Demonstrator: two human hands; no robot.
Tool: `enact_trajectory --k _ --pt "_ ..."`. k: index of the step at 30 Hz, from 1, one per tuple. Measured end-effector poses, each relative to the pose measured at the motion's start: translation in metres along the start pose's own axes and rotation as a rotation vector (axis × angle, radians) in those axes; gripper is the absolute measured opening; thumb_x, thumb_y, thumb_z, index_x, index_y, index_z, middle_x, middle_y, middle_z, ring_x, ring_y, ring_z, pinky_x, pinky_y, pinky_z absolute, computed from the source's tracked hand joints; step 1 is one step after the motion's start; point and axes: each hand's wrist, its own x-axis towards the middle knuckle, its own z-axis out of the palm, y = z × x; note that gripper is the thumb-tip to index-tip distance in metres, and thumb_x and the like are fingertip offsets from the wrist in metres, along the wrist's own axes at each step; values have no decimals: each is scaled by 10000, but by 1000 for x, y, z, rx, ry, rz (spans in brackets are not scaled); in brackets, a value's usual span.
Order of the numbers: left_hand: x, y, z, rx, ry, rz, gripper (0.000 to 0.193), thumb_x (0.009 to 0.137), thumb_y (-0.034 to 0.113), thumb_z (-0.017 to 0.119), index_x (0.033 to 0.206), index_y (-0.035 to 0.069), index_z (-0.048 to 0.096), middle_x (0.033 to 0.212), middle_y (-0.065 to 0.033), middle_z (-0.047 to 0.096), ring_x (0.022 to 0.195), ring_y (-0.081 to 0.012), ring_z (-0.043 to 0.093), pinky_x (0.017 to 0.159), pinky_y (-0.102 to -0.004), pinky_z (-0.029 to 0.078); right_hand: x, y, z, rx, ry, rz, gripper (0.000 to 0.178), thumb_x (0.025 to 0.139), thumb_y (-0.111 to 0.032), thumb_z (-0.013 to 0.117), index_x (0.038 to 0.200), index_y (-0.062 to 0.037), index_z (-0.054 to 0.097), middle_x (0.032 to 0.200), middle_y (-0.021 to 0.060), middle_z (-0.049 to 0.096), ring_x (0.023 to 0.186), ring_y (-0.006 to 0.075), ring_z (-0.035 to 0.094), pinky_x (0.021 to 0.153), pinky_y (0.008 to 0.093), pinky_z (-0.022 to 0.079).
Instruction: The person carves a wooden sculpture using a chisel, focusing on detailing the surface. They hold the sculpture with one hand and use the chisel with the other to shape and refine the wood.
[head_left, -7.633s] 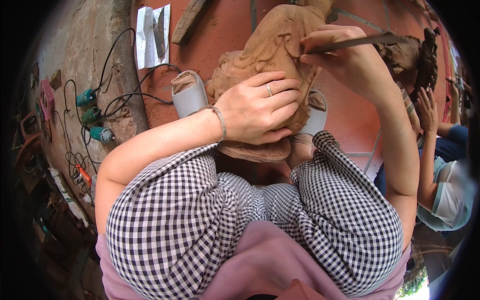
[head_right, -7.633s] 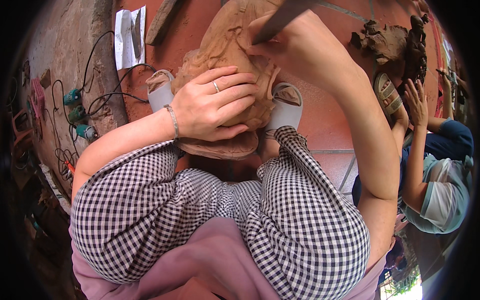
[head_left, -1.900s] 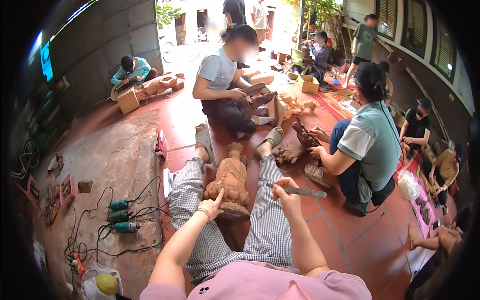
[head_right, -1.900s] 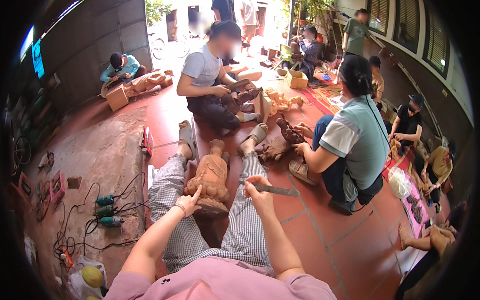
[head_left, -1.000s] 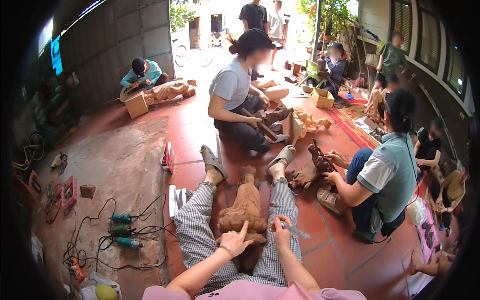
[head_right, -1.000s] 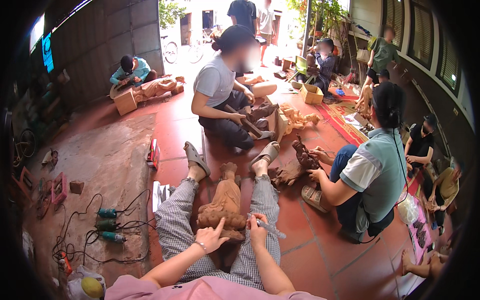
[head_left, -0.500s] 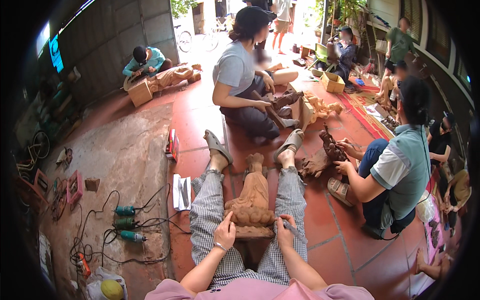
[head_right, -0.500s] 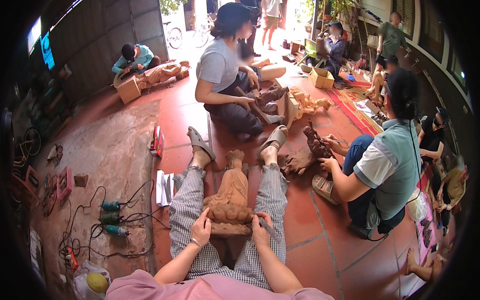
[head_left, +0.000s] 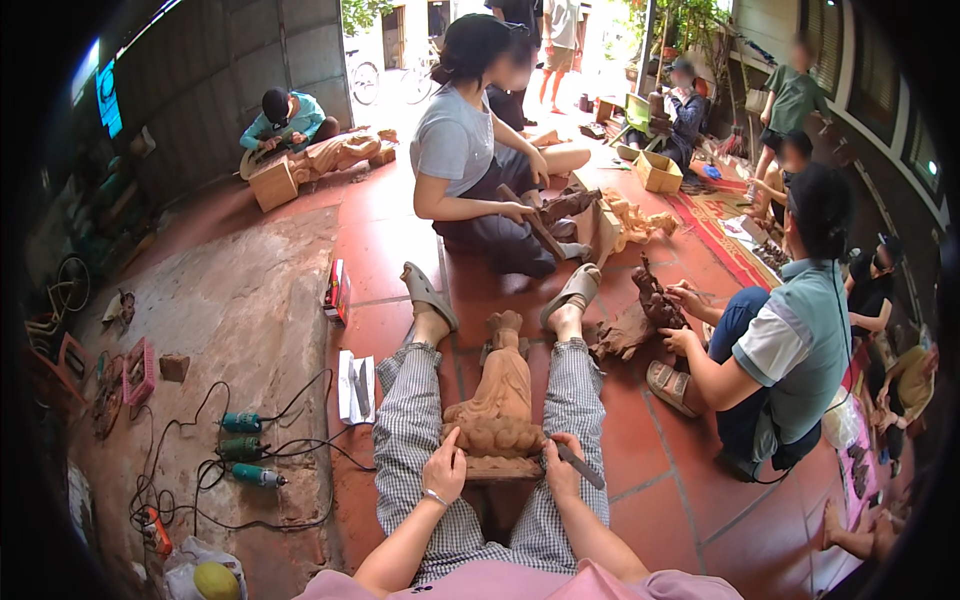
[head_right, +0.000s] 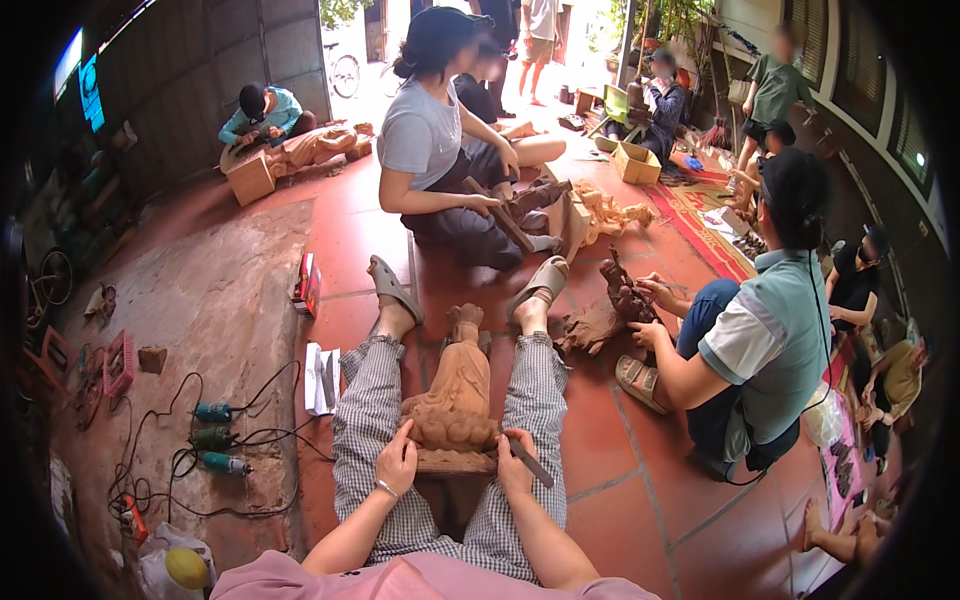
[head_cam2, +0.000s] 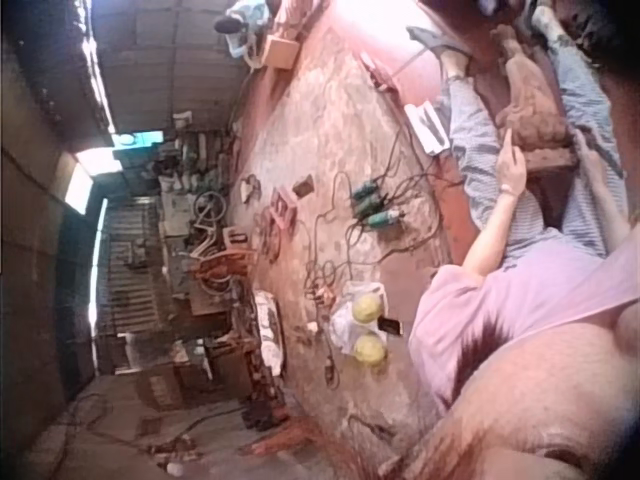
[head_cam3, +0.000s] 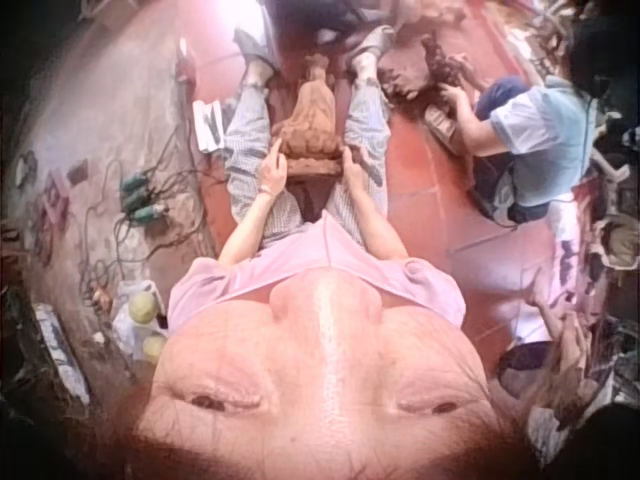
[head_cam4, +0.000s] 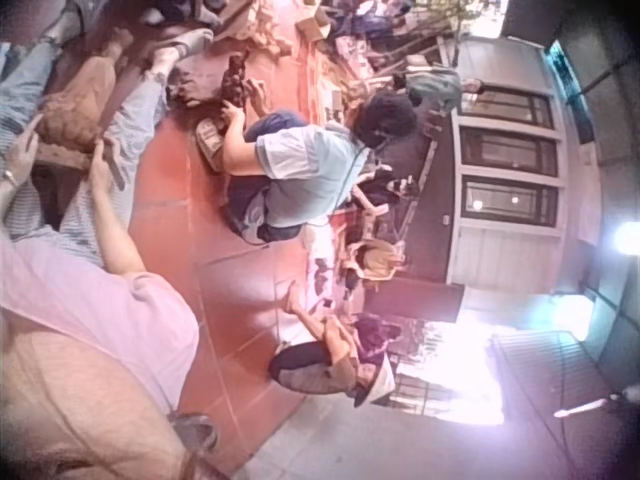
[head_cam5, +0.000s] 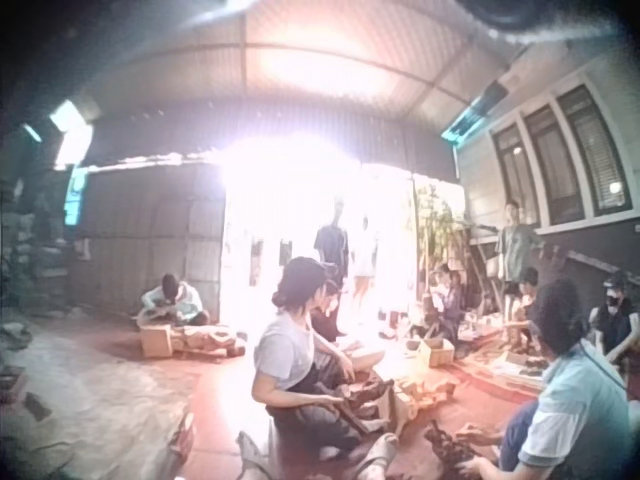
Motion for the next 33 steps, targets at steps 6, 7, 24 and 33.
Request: enact_trajectory --k 6,7,24,33 --pt "5 -4 3 -2 -25 -2 477 948 191 513 1404 54 531 1044 -232 706 885 -384 689 778 -453 553 9 14 3 28 8 -44 115 946 -68 619 1036 3 604 878 86 693 788 144 645 747 289 517" --pt "6 -4 2 -3 -31 -6 475 949 188 511 1404 51 531 1048 -234 706 887 -385 688 778 -453 554 8 12 4 36 5 -40 114 950 -66 613 1036 8 602 886 87 694 762 133 625 726 280 509" --pt "2 -6 4 -17 0 26 469 941 160 539 1395 42 544 918 -201 699 807 -340 678 727 -420 546 5 9 0 22 -20 6 132 940 -74 639 1036 11 610 916 90 692 848 155 672 783 292 531" --pt "84 -69 -38 -294 346 -105 362 988 149 539 1305 -10 610 1031 -138 716 915 -226 686 806 -360 541 5 7 -2 40 -14 -12 112 960 -60 622 1045 11 604 913 90 693 864 156 673 797 290 533"
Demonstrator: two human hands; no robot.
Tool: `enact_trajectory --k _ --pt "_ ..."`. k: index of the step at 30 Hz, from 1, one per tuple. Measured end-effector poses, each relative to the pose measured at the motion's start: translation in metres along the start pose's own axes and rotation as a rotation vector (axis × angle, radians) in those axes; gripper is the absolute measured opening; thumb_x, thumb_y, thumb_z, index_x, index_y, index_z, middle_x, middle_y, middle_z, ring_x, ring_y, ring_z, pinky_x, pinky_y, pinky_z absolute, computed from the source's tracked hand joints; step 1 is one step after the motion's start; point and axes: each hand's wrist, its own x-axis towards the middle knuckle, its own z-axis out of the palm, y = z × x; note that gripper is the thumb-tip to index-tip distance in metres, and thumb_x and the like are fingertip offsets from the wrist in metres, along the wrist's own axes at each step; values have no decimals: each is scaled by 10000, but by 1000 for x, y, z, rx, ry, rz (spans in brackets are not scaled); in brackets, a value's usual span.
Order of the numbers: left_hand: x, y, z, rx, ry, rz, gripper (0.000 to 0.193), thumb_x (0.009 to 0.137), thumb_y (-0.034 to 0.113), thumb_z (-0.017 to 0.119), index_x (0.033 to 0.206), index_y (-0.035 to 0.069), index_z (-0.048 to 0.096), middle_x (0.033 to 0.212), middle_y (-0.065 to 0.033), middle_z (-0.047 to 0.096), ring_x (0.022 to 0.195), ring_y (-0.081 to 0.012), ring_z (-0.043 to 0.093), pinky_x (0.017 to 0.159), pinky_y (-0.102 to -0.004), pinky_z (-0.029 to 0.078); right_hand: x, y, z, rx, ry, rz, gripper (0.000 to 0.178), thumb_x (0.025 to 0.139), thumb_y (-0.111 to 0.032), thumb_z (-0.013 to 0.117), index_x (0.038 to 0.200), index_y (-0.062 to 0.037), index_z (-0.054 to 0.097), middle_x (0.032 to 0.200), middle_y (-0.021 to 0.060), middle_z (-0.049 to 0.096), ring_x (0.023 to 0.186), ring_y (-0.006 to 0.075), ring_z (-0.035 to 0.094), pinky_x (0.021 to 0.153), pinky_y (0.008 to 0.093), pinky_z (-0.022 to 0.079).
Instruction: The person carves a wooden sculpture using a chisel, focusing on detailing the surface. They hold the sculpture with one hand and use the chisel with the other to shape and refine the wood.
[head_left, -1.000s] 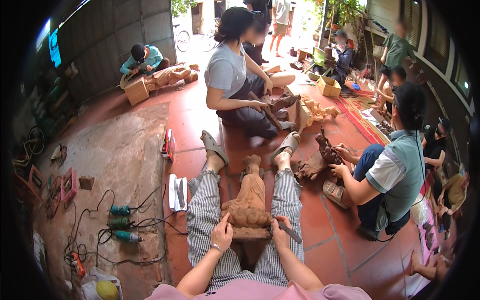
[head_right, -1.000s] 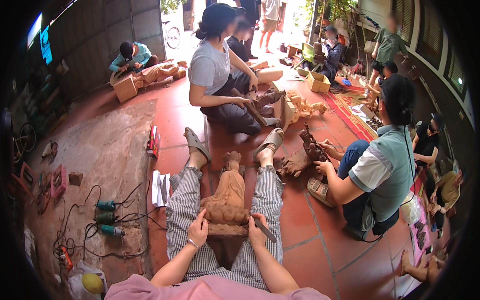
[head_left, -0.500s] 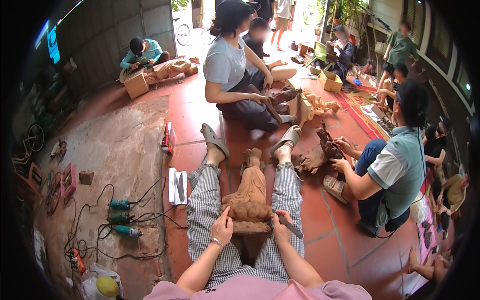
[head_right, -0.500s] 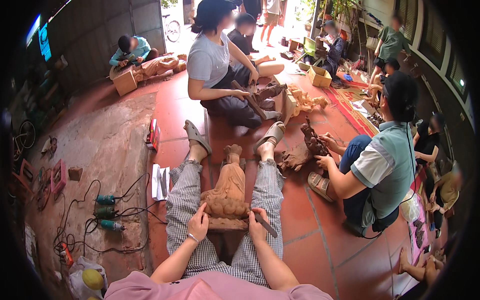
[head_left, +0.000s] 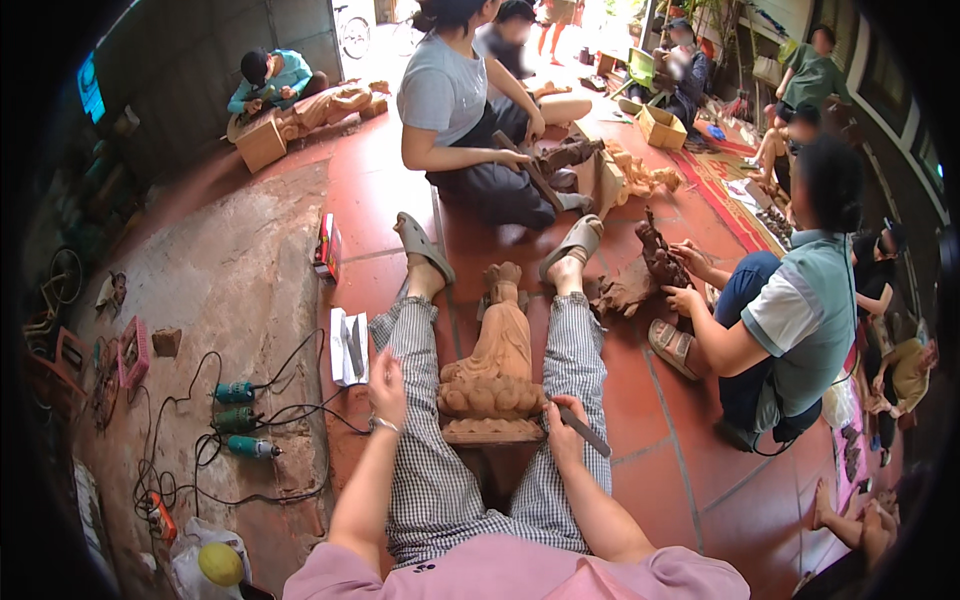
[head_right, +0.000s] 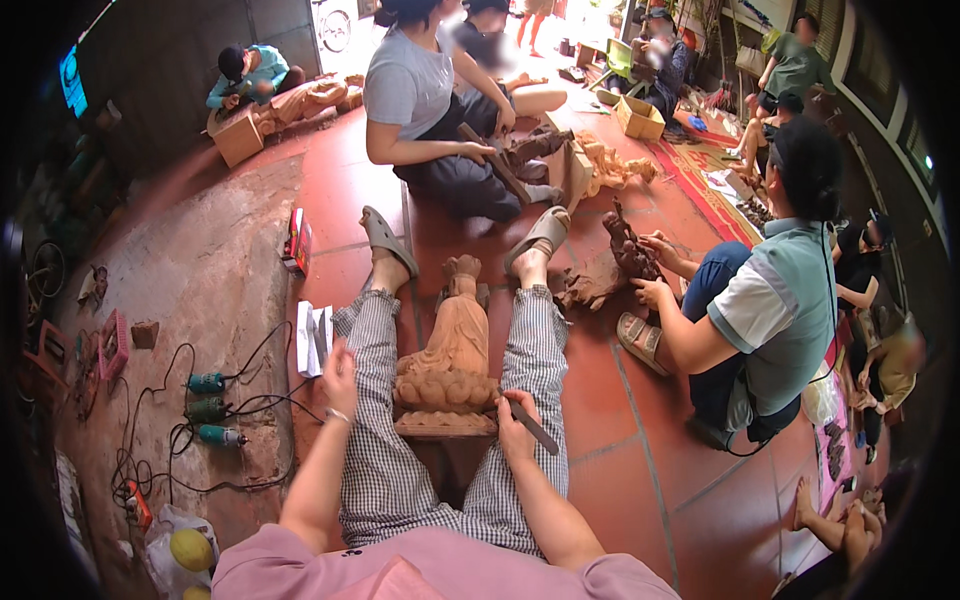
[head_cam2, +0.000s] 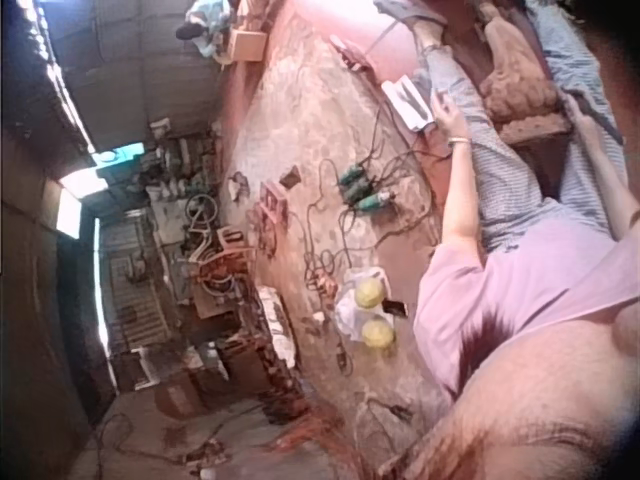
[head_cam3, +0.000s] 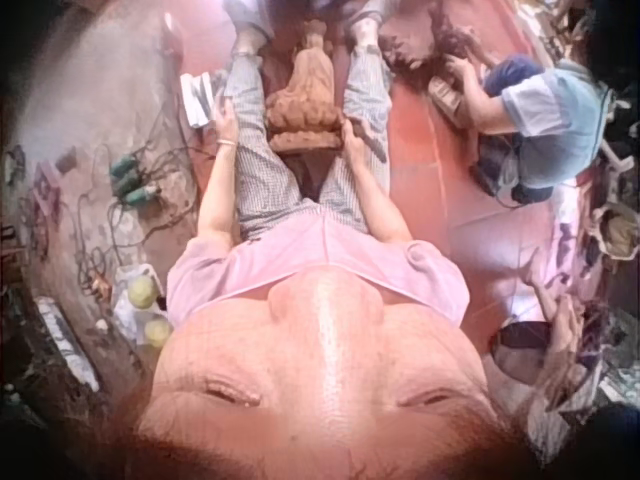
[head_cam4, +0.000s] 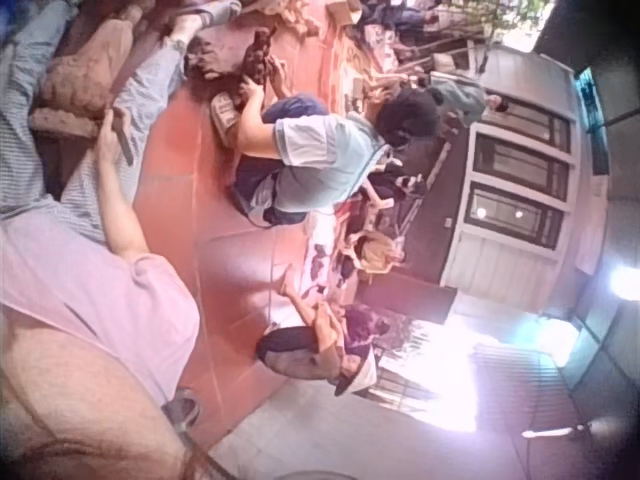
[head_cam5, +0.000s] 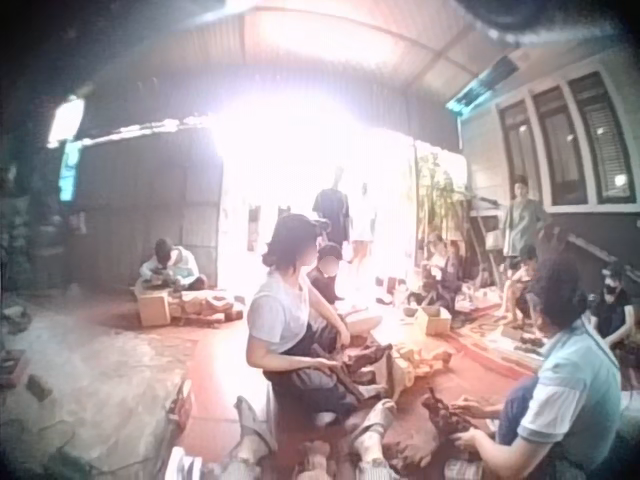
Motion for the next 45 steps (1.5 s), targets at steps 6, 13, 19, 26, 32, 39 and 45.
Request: enact_trajectory --k 6,13,19,26,32,39,45 --pt "134 -136 -47 620 -218 -219 424 934 310 601 1262 48 662 1182 -184 693 1069 -359 671 923 -442 528 2 3 12 11 25 0 122 942 -66 642 1035 9 619 895 96 709 838 162 684 766 298 537" --pt "176 -220 -34 1114 -766 -8 622 1004 313 514 1574 229 279 1606 -153 316 1376 -347 466 1104 -468 428 1 -7 18 -34 -16 60 103 943 -45 645 1026 1 605 904 94 696 864 156 682 794 285 530" --pt "193 -230 29 1097 -932 -26 527 1026 232 351 1551 186 321 1473 -166 503 1320 -361 526 1086 -469 436 5 -6 9 -127 -21 52 107 950 -45 639 1035 6 597 907 100 696 868 162 683 793 283 527" --pt "175 -267 62 803 -739 -35 737 966 30 377 1605 221 62 1246 -266 605 1126 -433 607 985 -506 482 6 2 -2 -183 -3 57 107 952 -39 635 1037 12 596 916 109 702 866 169 687 785 285 528" --pt "158 -309 29 811 -638 -12 602 978 31 382 1552 188 292 1097 -211 672 962 -389 659 847 -492 522 9 -5 8 -191 -42 32 106 949 -37 637 1032 17 600 906 115 711 861 167 688 784 286 530" --pt "125 -271 4 899 -695 -103 523 987 54 396 1496 172 386 1041 -188 686 902 -358 670 782 -469 527 8 -5 8 -186 -38 27 112 946 -43 639 1032 19 605 900 115 717 847 160 684 781 282 528" --pt "50 -262 -34 952 -768 -188 465 996 74 407 1449 157 467 993 -168 699 850 -331 679 727 -450 531 6 -5 9 -136 -26 -4 111 946 -49 636 1031 17 611 886 98 715 832 148 674 768 275 520"
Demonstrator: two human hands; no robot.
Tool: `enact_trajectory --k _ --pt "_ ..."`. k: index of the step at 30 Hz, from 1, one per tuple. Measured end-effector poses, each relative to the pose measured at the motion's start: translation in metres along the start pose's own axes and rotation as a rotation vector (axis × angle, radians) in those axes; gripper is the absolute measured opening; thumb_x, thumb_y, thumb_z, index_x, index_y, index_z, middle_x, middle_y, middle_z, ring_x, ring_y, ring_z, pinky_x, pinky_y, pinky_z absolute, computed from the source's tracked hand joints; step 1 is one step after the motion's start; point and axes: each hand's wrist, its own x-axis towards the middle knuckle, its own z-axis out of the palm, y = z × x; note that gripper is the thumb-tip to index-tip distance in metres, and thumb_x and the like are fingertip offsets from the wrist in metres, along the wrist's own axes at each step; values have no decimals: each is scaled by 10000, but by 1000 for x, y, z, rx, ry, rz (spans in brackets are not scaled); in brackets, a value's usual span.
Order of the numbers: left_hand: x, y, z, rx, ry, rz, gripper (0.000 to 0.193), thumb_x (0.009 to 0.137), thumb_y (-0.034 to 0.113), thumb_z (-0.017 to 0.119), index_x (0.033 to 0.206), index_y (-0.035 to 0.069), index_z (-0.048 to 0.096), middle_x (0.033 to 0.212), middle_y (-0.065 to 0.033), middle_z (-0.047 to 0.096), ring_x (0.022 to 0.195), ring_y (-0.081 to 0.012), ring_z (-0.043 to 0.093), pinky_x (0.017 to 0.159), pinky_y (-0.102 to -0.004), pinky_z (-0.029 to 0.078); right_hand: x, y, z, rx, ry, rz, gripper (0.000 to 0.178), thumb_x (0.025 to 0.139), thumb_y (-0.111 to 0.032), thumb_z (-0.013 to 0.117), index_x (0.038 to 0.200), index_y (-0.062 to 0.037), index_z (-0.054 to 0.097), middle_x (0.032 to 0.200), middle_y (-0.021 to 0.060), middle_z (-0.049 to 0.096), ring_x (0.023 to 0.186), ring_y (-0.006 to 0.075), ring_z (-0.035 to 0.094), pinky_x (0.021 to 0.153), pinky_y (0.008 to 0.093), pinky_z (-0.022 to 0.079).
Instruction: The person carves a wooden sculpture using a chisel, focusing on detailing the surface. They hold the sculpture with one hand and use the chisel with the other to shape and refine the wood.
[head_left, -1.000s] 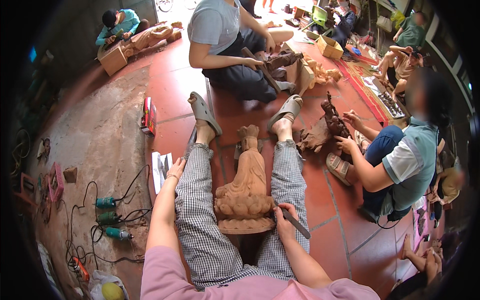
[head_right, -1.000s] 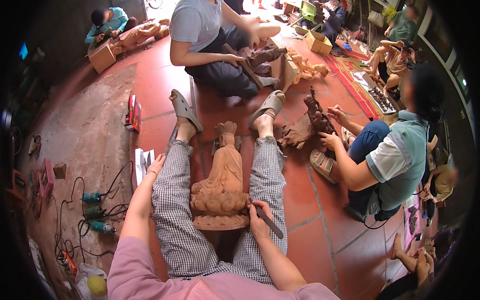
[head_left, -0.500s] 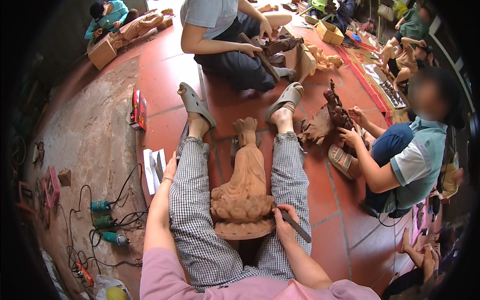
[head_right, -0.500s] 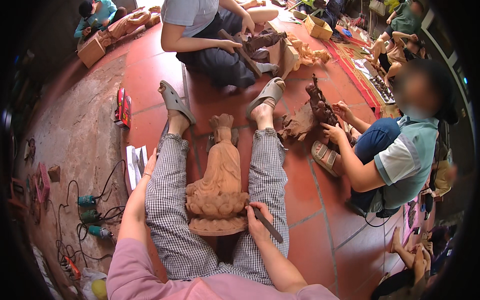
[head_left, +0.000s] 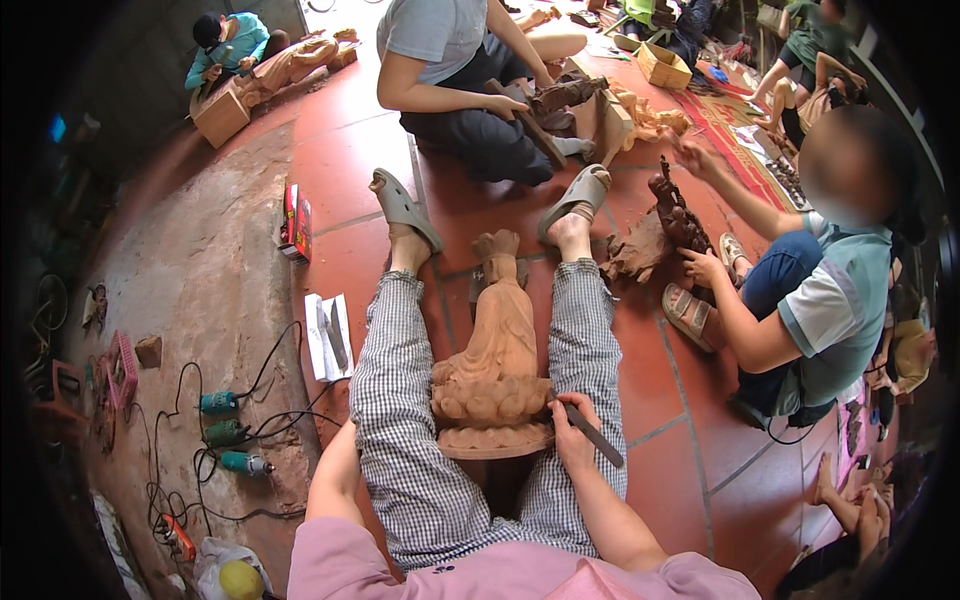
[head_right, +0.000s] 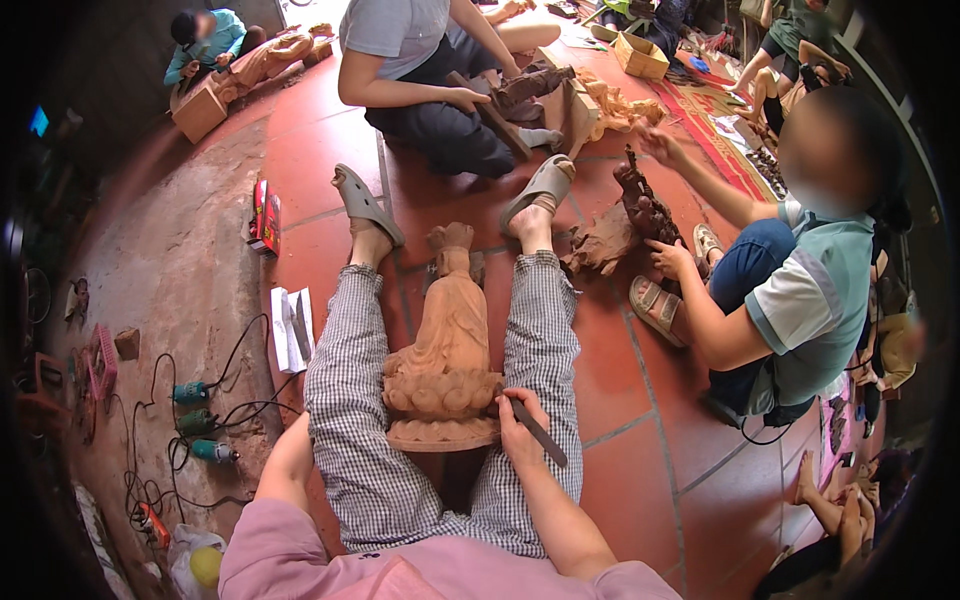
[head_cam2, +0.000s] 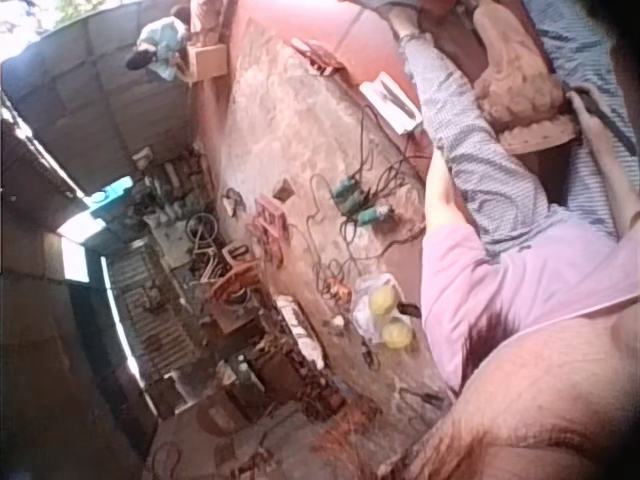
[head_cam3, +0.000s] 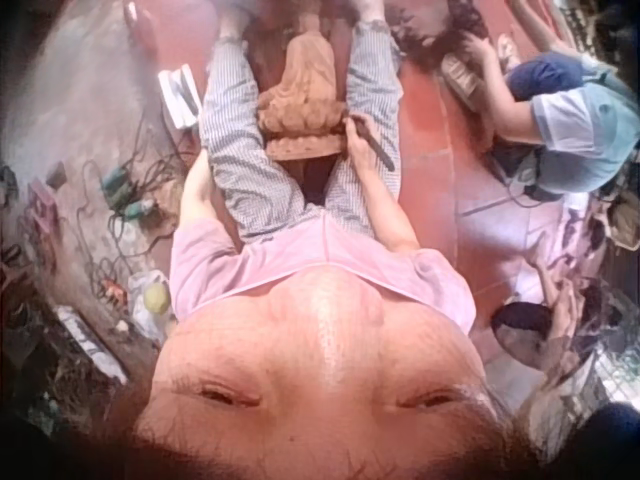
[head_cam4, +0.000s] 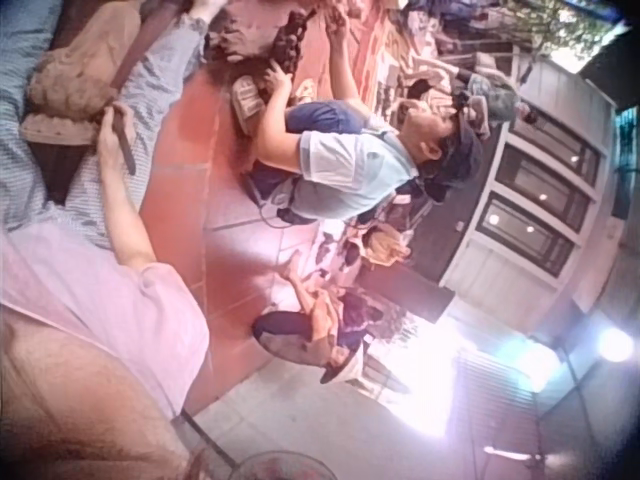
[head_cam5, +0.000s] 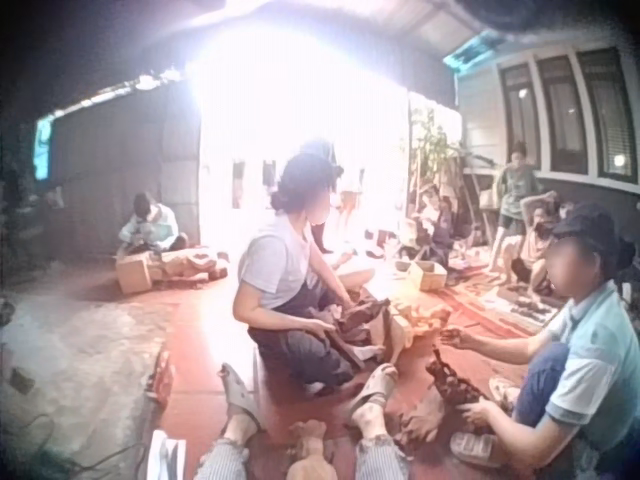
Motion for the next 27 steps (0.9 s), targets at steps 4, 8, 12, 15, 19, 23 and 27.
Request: enact_trajectory --k 4,8,12,15,19,23,27 --pt "-60 -6 31 -19 -81 -47 433 1001 87 414 1417 148 520 961 -155 707 816 -313 686 690 -437 534 1 0 -3 3 -1 5 105 944 -48 637 1024 15 614 887 95 713 820 149 668 758 277 513" --pt "-117 -19 48 -79 -71 -100 410 1007 101 422 1385 138 574 929 -142 716 782 -295 692 653 -424 537 1 -2 -1 38 -5 0 99 940 -45 637 1018 12 616 884 92 718 827 152 672 762 283 515" --pt "-162 46 16 -526 305 -71 412 1003 142 505 1409 104 568 989 -144 739 778 -248 710 653 -389 550 4 12 -19 0 32 -27 109 940 -56 636 1024 12 619 880 97 719 833 159 677 766 285 516" --pt "-190 52 -52 -551 755 -23 422 1001 111 543 1407 -3 538 1204 -179 692 1030 -255 688 856 -379 553 -3 -4 -5 68 -18 -29 125 941 -74 636 1032 11 621 882 104 716 837 168 686 761 292 524" --pt "-222 174 -165 -1103 743 146 359 1015 116 533 1333 -45 574 1303 -176 641 1190 -251 619 1006 -353 494 -6 -3 -4 65 -39 -37 128 940 -78 633 1034 9 625 885 108 717 857 191 700 765 317 540" --pt "-303 308 -255 -1128 518 947 270 1046 119 470 1104 -59 664 1111 -192 697 1054 -268 657 968 -380 508 -7 7 -14 56 0 -87 114 945 -78 628 1029 -1 635 866 106 722 803 175 690 730 310 537" --pt "-383 377 -282 -1526 47 1594 212 973 108 589 896 -30 731 1004 -181 699 952 -351 650 824 -410 554 -12 13 -7 80 -21 -72 121 949 -80 631 1037 2 630 890 111 717 824 187 699 759 312 547"
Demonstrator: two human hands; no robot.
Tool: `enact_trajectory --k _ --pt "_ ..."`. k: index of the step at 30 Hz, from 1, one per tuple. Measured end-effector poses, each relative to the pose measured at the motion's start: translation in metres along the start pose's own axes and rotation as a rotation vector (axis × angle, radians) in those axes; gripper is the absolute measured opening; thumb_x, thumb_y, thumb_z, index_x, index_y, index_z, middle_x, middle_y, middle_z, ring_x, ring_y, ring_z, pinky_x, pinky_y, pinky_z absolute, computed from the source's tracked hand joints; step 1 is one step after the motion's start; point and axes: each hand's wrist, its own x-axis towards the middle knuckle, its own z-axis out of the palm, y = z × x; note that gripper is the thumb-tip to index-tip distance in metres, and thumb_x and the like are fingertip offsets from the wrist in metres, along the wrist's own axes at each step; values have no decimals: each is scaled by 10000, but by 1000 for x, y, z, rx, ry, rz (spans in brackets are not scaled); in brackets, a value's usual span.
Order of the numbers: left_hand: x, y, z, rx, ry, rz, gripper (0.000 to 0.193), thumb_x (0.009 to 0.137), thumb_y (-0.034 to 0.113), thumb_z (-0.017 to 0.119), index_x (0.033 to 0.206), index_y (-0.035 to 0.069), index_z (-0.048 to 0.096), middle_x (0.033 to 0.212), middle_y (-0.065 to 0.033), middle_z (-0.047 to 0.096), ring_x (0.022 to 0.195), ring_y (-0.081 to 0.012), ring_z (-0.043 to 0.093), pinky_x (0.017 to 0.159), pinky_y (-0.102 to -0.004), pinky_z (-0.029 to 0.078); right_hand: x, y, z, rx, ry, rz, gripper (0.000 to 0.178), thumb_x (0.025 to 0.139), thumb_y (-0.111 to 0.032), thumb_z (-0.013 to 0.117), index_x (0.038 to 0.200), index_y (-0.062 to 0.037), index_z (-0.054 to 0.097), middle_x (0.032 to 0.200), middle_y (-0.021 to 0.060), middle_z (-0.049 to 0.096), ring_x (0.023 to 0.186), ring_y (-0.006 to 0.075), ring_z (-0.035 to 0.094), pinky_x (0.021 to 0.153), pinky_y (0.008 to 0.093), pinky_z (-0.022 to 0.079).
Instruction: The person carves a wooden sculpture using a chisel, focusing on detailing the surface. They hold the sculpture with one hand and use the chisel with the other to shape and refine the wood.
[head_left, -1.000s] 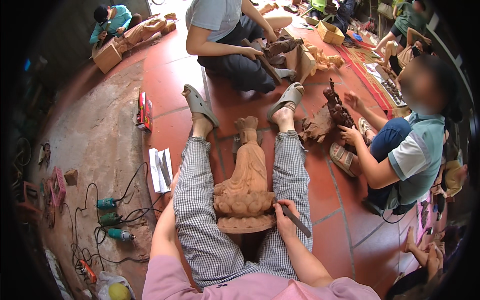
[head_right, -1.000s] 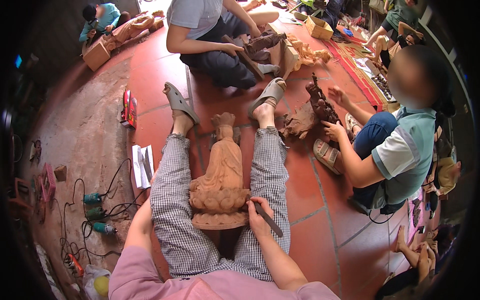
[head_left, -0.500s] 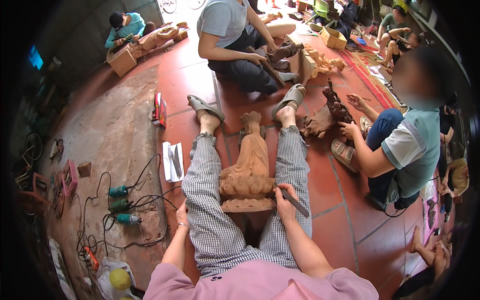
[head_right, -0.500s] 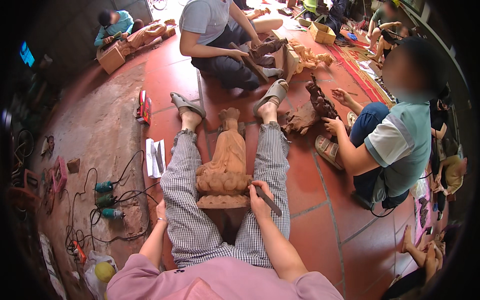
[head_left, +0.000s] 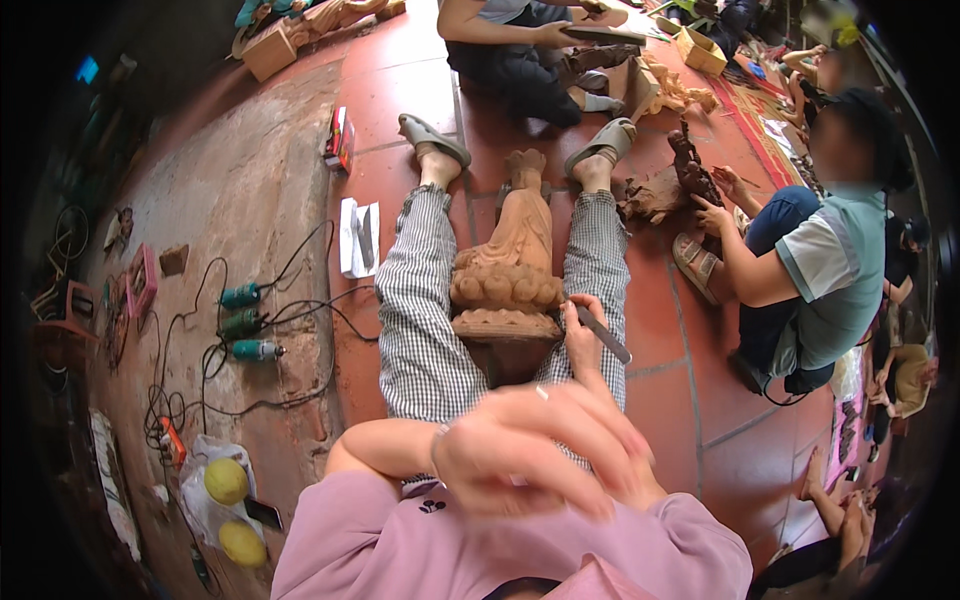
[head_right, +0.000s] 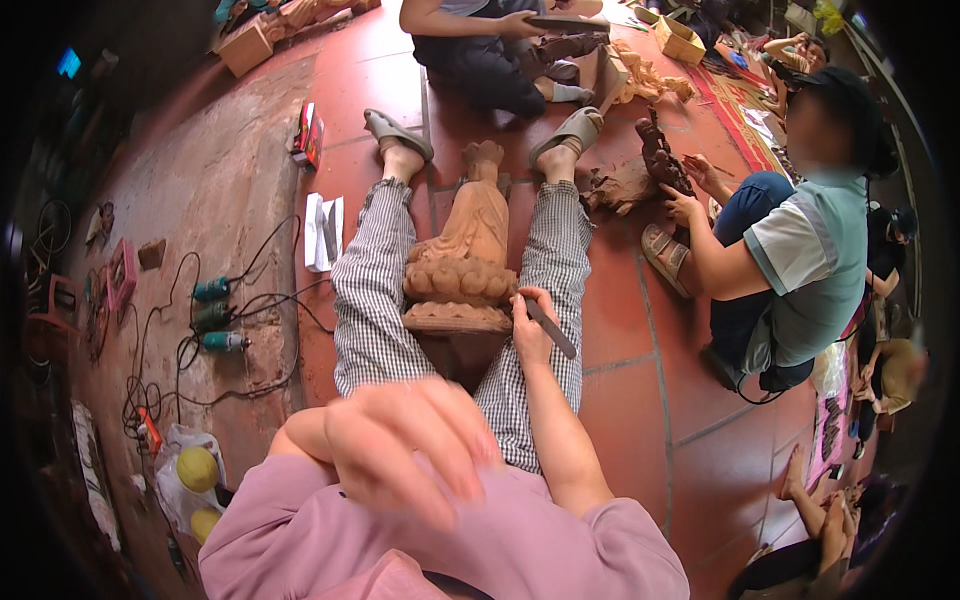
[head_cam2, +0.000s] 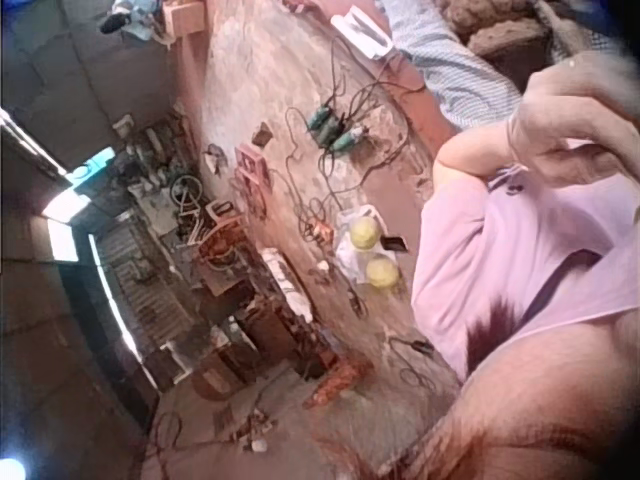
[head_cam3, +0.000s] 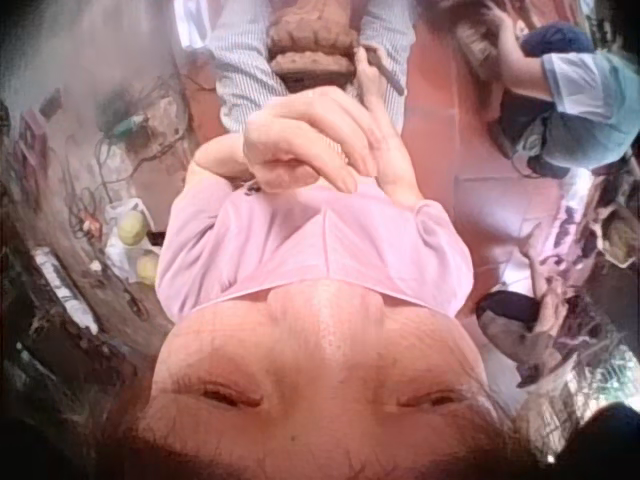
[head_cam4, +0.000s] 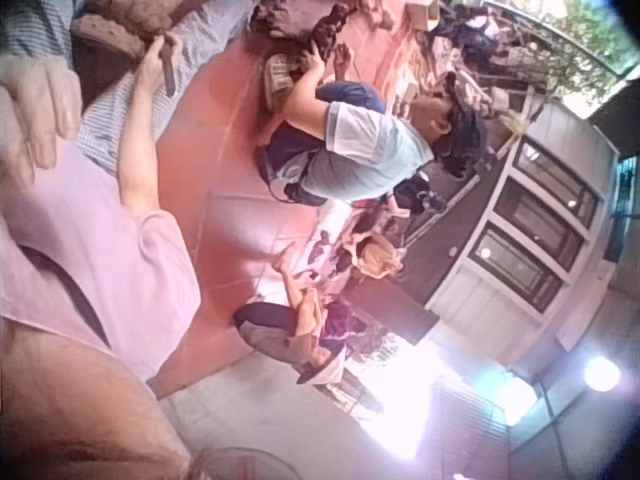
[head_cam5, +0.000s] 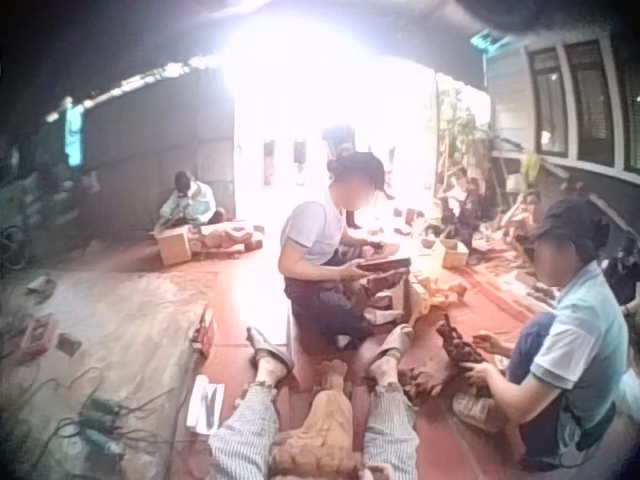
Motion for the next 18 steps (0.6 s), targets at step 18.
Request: enact_trajectory --k 18 --pt "-18 40 54 -393 394 131 21 852 52 721 834 43 728 964 -102 698 916 -260 621 763 -319 498 -5 -50 -20 141 42 -32 124 1011 -155 611 1047 -36 613 910 59 717 753 89 615 680 233 494"
